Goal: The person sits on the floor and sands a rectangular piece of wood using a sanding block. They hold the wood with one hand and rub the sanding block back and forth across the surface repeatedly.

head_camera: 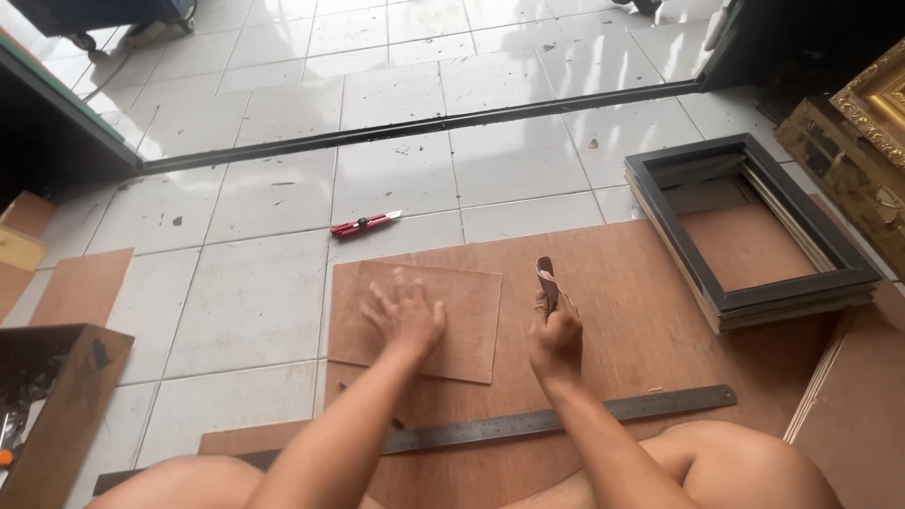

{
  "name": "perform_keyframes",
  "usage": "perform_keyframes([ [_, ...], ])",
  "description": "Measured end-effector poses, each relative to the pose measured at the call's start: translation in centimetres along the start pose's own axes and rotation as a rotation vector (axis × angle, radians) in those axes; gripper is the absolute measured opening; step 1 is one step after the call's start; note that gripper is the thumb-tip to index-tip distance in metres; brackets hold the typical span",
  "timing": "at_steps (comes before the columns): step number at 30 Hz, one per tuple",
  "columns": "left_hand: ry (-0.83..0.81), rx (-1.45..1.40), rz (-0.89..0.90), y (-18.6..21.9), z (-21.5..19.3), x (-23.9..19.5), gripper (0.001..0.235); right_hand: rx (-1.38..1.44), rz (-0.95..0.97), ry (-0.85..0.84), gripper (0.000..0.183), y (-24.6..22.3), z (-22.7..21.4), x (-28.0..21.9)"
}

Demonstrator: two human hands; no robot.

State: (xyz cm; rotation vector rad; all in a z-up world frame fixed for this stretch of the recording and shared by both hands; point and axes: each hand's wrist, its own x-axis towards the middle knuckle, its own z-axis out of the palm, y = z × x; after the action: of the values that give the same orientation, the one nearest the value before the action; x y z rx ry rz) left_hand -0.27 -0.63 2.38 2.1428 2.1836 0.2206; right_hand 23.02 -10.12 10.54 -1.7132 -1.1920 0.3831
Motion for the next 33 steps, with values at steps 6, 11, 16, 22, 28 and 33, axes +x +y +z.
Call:
perform_keyframes([
  [6,-0.145,-0.149,-0.474,13.0,-0.4,-3.4,0.090,-0.011,0.011,0.080,0.039,0.0,0.5,1.8],
  [11,-0.201,0.011,-0.152,12.6,-3.4,-1.6,0.095,-0.006,0.042,0.084,0.040,0.1,-0.5,2.7],
  [16,-0.143,0.112,0.215,6.6,-1.3,1.2,0.092,-0.020,0.077,0.020,0.043,0.9,-0.1,3.0],
  [22,-0.199,0.303,0.582,-1.4,-1.5,4.2,0.087,-0.098,0.063,-0.316,0.048,1.5,2.2,2.2],
  [28,-0.082,0.020,0.154,1.5,-0.7,1.4,0.060,-0.542,-0.249,-0.536,0.054,5.1,6.1,0.9],
  [33,-0.090,-0.021,0.081,1.4,-1.0,0.0,0.075,-0.838,-0.313,-0.799,0.075,3.9,4.1,-2.4],
])
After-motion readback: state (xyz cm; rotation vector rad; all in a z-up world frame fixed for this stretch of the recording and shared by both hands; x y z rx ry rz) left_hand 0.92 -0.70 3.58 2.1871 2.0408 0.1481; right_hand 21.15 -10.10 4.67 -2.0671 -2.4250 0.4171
